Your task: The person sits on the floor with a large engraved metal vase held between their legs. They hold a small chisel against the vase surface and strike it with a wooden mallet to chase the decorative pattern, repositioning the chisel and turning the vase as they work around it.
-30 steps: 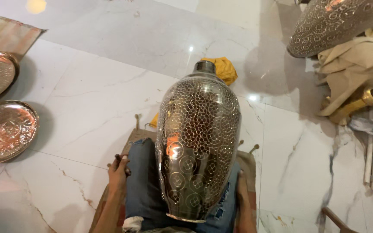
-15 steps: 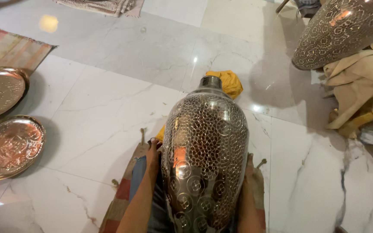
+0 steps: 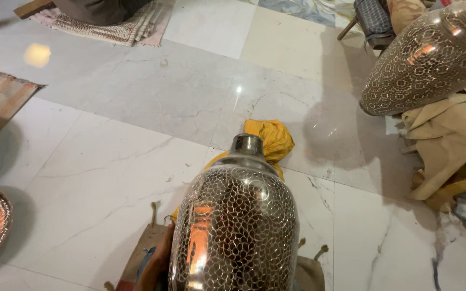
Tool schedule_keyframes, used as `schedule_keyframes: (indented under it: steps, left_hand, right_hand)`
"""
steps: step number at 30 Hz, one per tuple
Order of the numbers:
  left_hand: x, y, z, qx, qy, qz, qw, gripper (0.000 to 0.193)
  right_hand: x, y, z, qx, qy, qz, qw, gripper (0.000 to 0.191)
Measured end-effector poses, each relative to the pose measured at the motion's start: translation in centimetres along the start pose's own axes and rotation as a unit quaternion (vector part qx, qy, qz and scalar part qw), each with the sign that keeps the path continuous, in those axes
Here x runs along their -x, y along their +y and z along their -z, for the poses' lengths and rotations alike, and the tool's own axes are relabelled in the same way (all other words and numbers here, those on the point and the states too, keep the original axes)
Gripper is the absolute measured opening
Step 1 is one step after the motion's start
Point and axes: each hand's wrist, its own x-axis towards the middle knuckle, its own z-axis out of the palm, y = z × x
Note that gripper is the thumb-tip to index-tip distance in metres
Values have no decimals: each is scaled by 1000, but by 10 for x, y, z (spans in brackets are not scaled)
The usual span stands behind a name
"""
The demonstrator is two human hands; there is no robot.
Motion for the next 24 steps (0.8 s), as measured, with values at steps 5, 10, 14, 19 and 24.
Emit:
schedule_keyframes:
  steps: [5,10,14,19,24]
  left_hand:
    - [-9,-16,11,12,-36,7,999,90]
    - [-11,-18,11,-1,-91,14,996,87]
    - [-1,-8,4,-7,-130,4,991,87]
    - [10,9,-5,-9,-137,-41,990,88]
    - [25,11,-10,-21,-74,-91,993,99]
  right_hand:
    - [-17,14,-11,0,-11,0,1000,54]
    - [-14,-13,-5,-4,-10,3,1000,54]
    - [12,-28,9,-4,-7,7,1000,54]
    - [34,-7,-3,-21,19,21,999,54]
    - [81,29,20,-55,123,56,989,54]
